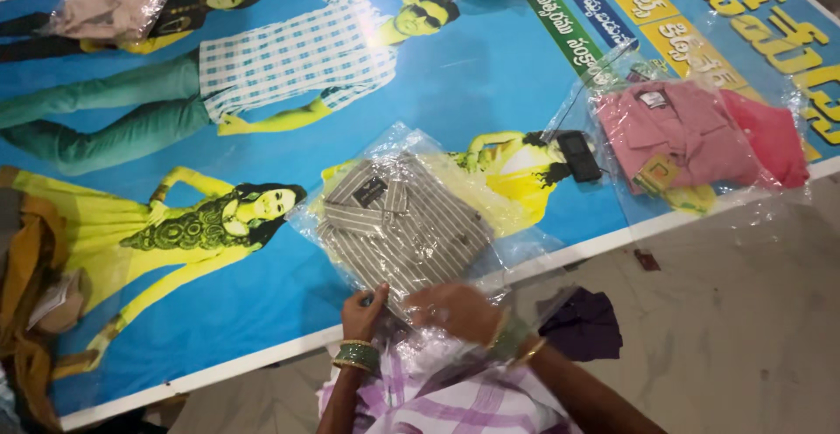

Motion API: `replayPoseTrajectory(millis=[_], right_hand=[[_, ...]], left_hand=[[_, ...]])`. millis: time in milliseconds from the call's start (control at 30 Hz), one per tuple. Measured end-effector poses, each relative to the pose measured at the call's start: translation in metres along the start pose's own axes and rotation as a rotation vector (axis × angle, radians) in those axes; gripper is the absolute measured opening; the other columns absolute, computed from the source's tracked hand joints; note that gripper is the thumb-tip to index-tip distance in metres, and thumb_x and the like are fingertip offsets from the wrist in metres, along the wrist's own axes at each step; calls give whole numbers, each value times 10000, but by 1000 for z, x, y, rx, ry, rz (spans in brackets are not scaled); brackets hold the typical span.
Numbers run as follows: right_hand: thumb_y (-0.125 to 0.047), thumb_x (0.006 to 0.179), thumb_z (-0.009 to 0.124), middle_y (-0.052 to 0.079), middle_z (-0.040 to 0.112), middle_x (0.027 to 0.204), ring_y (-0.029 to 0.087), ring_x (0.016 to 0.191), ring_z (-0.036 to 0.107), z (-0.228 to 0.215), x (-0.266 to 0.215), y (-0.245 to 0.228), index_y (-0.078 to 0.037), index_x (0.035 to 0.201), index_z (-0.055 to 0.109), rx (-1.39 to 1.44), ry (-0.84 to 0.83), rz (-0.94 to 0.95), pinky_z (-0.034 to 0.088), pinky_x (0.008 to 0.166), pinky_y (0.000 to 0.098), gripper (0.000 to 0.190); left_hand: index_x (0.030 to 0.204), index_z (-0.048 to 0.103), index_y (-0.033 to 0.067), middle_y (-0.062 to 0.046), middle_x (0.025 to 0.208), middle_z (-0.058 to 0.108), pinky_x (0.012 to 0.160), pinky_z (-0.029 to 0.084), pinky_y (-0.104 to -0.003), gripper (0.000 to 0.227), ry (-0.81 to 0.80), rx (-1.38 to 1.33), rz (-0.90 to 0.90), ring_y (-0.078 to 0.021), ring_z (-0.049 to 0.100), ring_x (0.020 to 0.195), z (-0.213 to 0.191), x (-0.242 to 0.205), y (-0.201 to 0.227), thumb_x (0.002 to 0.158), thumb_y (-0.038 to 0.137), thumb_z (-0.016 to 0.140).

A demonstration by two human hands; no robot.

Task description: The person folds a pair of pants and places them into a clear plastic bag on a table.

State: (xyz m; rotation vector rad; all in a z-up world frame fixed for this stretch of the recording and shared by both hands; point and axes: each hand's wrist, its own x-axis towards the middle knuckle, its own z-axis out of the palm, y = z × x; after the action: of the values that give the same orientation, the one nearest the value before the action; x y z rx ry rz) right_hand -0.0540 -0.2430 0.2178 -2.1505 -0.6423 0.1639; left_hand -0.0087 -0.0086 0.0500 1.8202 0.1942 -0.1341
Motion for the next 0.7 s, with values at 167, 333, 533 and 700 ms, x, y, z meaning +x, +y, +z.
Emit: replayPoseTrajectory(millis=[167,333,533,700], right_hand=[[-152,979,625,73,779,1052,178,886,753,-130,-15,100,-94,1104,750,-176,701,172,591,748,313,186],[-239,833,799,221,700,1188,421,1050,672,-237,-55,222,-22,1328,637,-885,830,438,524,916,491,564],[-457,559,725,257,663,1290,472,1161,597,-262,-100,295,-29,1329,511,-1475,759,769,435,894,640,906],[-233,1024,549,172,693,1264,398,1245,614,-273,-110,299,-72,1176,628,-1332,691,767,452,1099,578,235]], left_hand=[[682,693,-45,-87,578,605,529,429,-326,502,96,55,-2,-113,487,565,6,-8,5,820,418,829],[681,722,-17,-44,568,678,510,472,-302,478,36,27,-69,-94,587,525,1,-6,11,790,438,822],[637,665,-34,-46,546,569,470,371,-330,544,14,130,-34,-90,458,516,-3,-5,15,842,447,817],[634,687,-19,-29,529,593,453,376,-324,501,17,65,-69,-85,481,494,-1,-5,19,821,428,813]])
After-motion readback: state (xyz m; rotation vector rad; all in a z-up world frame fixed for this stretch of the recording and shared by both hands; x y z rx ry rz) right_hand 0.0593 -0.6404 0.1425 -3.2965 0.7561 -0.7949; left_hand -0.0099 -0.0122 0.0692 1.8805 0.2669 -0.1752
